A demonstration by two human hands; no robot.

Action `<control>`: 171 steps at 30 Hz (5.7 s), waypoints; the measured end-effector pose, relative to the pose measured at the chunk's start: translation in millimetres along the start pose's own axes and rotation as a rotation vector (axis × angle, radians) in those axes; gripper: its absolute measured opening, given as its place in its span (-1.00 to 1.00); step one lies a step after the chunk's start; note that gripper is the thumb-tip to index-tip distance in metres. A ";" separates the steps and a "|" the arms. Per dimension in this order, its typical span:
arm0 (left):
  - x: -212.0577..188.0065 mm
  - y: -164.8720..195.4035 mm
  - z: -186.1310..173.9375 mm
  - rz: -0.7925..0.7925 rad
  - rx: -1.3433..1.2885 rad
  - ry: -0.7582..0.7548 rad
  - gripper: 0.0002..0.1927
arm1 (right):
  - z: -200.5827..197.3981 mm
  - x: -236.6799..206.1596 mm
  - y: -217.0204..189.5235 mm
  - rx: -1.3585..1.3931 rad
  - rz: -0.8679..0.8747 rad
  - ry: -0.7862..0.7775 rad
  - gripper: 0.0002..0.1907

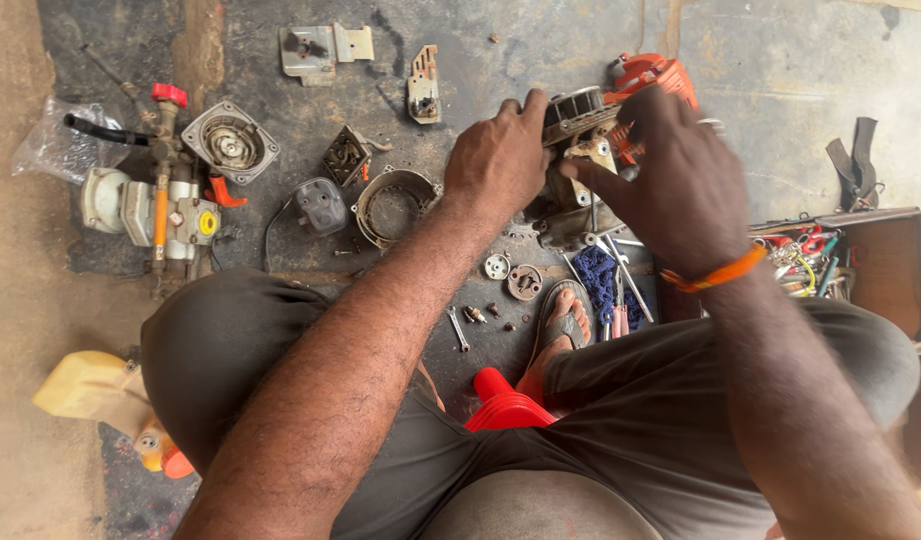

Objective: The person sits on a stool and works on a small engine block, repeatedly inserting and removing a metal rod from the cylinder head. They adjust the rod's position and orientation with both hands while other engine parts and tools lie on the floor.

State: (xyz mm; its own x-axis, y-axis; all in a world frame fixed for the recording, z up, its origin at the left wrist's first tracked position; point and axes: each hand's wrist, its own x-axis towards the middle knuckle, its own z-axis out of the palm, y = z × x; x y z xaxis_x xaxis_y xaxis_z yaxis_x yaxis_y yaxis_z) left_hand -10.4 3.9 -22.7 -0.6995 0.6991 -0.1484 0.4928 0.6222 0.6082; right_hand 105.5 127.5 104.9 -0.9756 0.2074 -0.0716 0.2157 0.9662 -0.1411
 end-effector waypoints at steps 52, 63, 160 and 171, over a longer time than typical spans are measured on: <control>1.5 -3.7 0.6 0.033 0.011 0.049 -0.42 | 3.6 -2.0 25.1 0.045 -0.354 0.172 -0.84; 2.2 -1.7 1.2 0.040 0.035 0.048 -0.39 | 8.5 5.3 29.6 0.299 0.026 -0.076 -0.68; 4.0 -2.4 4.0 0.024 0.013 0.021 -0.40 | -0.9 3.0 33.3 0.010 -0.304 0.203 -0.86; 4.5 -2.6 5.8 0.024 0.013 0.050 -0.43 | 10.2 9.0 26.8 0.356 -0.011 -0.054 -0.68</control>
State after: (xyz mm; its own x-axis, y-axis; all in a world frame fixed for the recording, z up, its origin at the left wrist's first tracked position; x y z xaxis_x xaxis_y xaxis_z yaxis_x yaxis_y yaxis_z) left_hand -11.9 7.5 -29.5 -0.7119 0.6959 -0.0947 0.5164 0.6100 0.6010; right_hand 102.9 153.7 90.4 -0.9766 0.1793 -0.1191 0.2147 0.8527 -0.4762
